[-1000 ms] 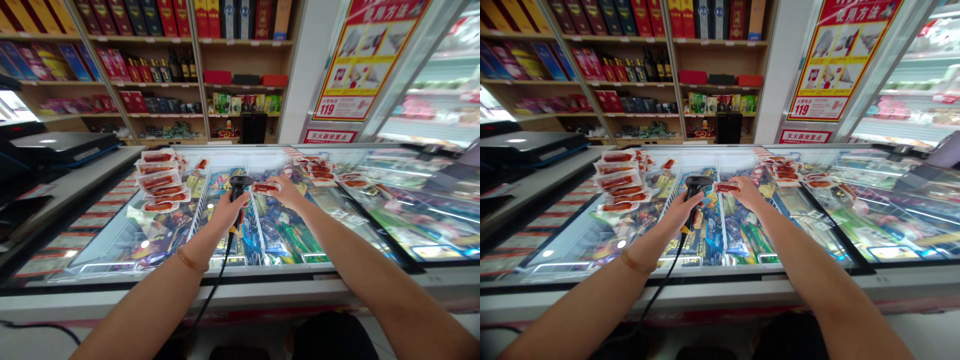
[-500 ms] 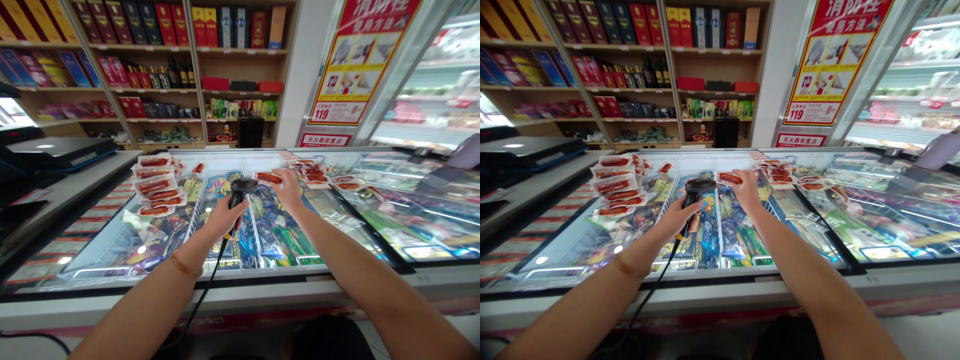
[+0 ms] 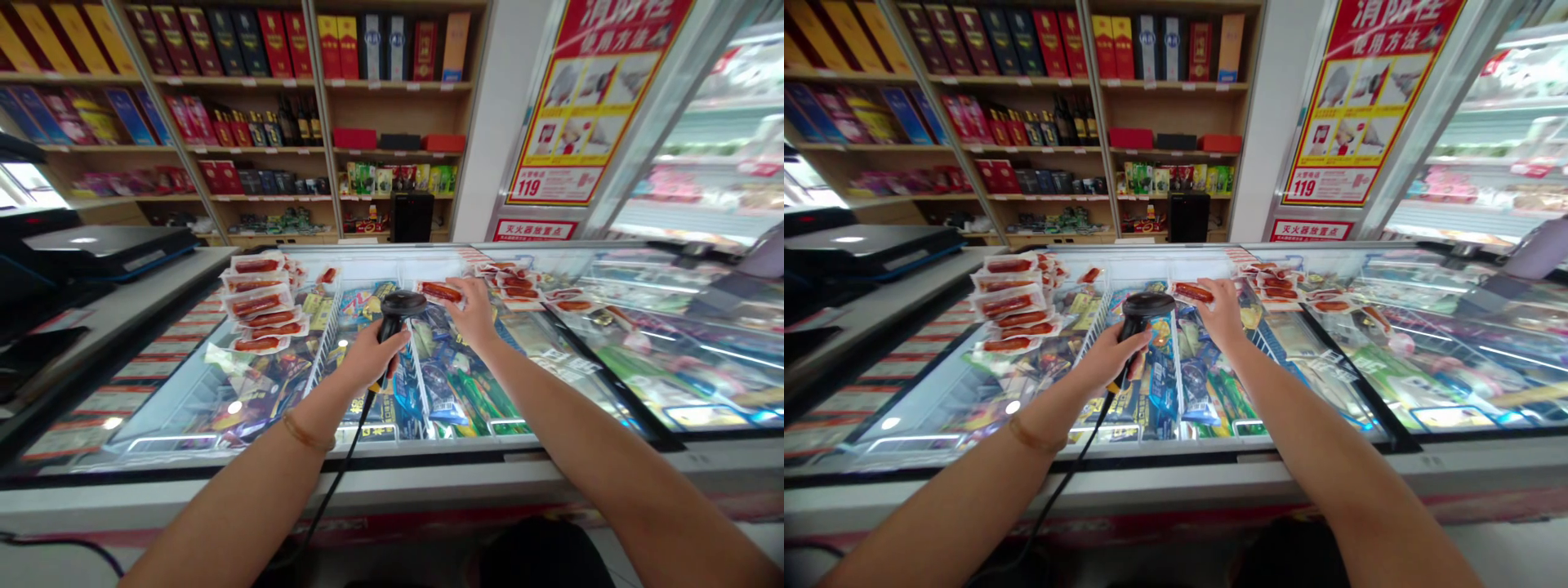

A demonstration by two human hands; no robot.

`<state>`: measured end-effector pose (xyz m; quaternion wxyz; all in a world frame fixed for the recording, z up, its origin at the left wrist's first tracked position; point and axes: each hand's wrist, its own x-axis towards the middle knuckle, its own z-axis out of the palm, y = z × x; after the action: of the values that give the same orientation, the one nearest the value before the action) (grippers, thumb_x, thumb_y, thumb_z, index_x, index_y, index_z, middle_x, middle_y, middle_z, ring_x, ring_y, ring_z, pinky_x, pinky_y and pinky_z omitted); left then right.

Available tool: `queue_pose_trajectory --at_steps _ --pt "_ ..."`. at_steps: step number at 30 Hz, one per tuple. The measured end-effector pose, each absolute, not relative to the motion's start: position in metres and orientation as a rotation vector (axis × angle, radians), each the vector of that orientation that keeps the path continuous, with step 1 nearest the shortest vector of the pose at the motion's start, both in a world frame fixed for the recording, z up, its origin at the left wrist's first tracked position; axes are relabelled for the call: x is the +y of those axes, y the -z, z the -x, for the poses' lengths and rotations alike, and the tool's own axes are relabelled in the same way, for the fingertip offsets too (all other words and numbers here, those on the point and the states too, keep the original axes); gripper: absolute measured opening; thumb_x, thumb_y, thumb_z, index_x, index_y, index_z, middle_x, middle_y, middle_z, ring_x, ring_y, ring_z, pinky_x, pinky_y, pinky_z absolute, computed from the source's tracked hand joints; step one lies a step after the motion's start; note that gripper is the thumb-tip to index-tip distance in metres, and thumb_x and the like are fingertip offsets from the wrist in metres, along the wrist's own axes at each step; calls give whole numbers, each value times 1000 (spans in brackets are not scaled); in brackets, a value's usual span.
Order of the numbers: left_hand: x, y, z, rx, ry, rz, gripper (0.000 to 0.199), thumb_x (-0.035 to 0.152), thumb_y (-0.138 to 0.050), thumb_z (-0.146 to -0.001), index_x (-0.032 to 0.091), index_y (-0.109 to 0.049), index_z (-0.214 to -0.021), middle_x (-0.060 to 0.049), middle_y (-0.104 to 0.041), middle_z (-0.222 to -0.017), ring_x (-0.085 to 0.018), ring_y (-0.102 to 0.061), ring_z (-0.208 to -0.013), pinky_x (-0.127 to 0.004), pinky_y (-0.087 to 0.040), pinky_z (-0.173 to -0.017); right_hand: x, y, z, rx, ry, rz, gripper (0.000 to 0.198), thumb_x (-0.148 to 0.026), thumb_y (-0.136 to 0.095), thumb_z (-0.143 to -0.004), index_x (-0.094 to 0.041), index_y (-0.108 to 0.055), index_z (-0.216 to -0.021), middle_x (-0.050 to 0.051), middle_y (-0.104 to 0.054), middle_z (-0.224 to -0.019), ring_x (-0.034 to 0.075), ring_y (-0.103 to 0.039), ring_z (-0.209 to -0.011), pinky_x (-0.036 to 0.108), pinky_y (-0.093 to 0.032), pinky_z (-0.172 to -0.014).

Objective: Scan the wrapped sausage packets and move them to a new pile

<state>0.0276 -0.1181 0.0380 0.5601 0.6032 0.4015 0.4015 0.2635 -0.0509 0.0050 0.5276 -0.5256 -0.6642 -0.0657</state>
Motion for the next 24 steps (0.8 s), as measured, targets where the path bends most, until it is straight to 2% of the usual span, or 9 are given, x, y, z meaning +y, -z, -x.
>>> queue_pose_trajectory --at_steps 8,13,19,24 --pt "-126 -51 -27 1024 -1146 -1093 39 50 -73 -74 19 -49 -81 4 -58 -66 -5 -46 -35 -21 -34 -35 -44 1 -259 -1540 156 1273 24 -28 -61 -81 -23 -67 -103 9 -57 -99 27 -56 -102 47 -46 -99" --pt "-127 -83 13 1071 -1299 -1059 40 49 -75 -71 18 -53 -82 2 -61 -70 -5 -47 -35 -21 -34 -34 -23 -18 -231 -1576 131 1216 31 -22 -57 -79 -19 -68 -108 12 -62 -103 29 -57 -104 50 -45 -99" --pt "-129 -107 102 1147 -1640 -869 42 47 -77 -67 18 -52 -83 4 -59 -66 -5 -47 -38 -20 -37 -35 15 -71 -124 -1639 -75 1025 33 -25 -62 -79 -21 -68 -111 10 -64 -109 27 -58 -107 44 -48 -96" --pt "-139 -108 162 1238 -1789 -855 42 46 -76 -65 19 -50 -84 5 -58 -66 -6 -48 -37 -20 -36 -33 31 -90 -15 -1824 -135 906 38 -17 -60 -81 -21 -66 -118 10 -62 -118 24 -57 -113 39 -45 -102"
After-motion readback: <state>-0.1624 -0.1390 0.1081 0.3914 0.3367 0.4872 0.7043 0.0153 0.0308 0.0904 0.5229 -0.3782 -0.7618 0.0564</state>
